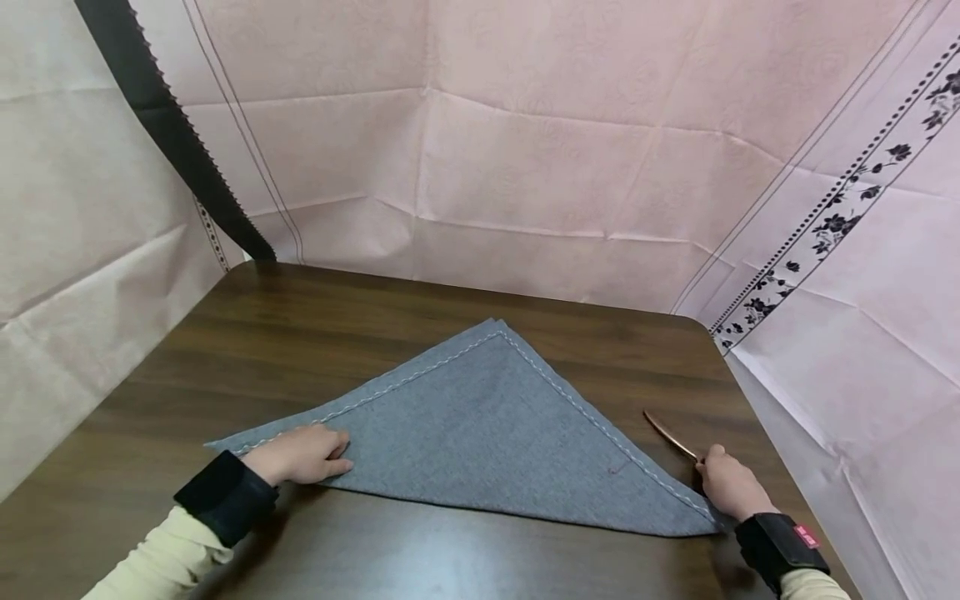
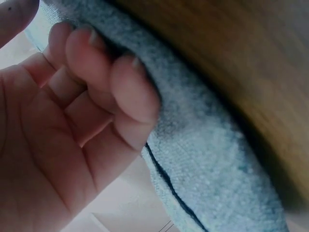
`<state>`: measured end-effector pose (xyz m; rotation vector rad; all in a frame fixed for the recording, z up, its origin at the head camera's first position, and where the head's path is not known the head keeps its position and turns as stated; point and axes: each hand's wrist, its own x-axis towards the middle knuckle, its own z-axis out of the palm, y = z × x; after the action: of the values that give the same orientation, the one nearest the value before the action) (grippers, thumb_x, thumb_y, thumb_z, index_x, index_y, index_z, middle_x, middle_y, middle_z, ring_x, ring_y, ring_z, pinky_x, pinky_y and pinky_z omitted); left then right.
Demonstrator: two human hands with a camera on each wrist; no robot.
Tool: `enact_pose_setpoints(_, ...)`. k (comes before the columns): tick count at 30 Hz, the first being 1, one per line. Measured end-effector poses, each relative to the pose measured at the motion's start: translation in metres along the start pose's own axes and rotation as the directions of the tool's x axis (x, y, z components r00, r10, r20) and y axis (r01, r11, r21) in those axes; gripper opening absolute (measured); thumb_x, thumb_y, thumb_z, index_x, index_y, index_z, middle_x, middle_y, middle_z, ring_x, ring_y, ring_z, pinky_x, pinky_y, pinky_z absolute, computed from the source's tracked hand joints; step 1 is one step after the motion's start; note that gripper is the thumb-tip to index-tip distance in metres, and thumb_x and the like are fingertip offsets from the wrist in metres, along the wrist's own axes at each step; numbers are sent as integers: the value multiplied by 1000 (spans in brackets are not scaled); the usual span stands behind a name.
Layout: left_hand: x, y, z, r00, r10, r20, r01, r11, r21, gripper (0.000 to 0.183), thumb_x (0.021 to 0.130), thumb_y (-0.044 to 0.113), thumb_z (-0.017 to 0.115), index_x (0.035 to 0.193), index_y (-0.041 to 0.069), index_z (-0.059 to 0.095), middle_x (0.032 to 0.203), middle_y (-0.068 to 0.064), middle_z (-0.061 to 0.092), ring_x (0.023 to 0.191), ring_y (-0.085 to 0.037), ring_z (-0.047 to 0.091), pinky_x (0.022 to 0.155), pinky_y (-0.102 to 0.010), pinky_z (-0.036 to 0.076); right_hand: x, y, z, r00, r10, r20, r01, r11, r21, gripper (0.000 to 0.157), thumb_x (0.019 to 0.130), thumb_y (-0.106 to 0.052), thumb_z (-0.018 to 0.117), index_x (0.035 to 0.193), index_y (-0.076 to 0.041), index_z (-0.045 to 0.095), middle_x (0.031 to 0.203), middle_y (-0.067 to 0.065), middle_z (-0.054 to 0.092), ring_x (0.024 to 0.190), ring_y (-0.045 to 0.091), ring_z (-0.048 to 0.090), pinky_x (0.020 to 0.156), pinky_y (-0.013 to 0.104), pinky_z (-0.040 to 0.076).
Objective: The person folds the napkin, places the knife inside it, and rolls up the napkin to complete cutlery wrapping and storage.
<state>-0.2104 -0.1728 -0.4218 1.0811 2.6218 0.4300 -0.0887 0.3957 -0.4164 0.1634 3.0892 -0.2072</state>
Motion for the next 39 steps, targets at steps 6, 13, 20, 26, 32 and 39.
enact_pose_setpoints(6, -2, 7, -3, 999, -43, 7, 44, 999, -16, 28, 86, 28, 61, 67, 17, 43, 57, 6, 38, 51, -8, 36, 49, -25, 29, 0, 3, -1, 998, 4, -66, 1, 997, 72, 15, 90, -7, 51, 85, 6, 45, 67, 11, 52, 62, 28, 53, 55, 44, 41)
enact_pose_setpoints(13, -1, 8, -2, 998, -66, 0, 66, 998, -2, 28, 86, 27, 61, 67, 16, 44, 57, 6, 38, 52, -8, 35, 50, -25, 30, 3, 0, -4, 980, -37, -194, 55, 995, 86, 13, 89, -15, 56, 84, -3, 55, 61, 1, 47, 53, 18, 42, 48, 35, 33)
enact_pose_setpoints(20, 0, 5, 0, 999, -48, -19, 49, 999, 7, 27, 87, 25, 60, 67, 16, 44, 57, 6, 37, 51, -7, 35, 50, -25, 29, 6, -21, -8, 949, -119, -292, 155, 982, 104, 12, 89, -13, 59, 87, -1, 59, 64, 0, 50, 56, 15, 43, 51, 34, 34)
enact_pose_setpoints(26, 0, 5, 0, 998, -53, -26, 53, 999, 5, 27, 87, 22, 60, 67, 16, 43, 57, 6, 35, 50, -8, 34, 50, -24, 28, 10, -52, -21, 915, -189, -357, 240, 965, 106, 9, 87, -10, 60, 90, -1, 60, 70, 1, 55, 60, 15, 48, 55, 37, 38)
enact_pose_setpoints(32, 1, 4, 0, 998, -49, -27, 49, 999, 9, 26, 89, 17, 57, 67, 16, 43, 57, 6, 34, 50, -8, 33, 49, -24, 27, 11, -83, -27, 884, -275, -379, 339, 934, 112, 7, 85, -7, 62, 91, -2, 61, 73, -1, 54, 62, 11, 46, 56, 33, 37)
enact_pose_setpoints(39, -1, 5, -1, 999, -40, -29, 39, 999, -20, 26, 89, 16, 57, 67, 16, 43, 57, 6, 34, 51, -7, 33, 49, -23, 27, 13, -116, -29, 863, -346, -367, 415, 902, 124, 10, 87, -9, 60, 96, -4, 62, 81, 1, 57, 67, 10, 50, 59, 32, 40)
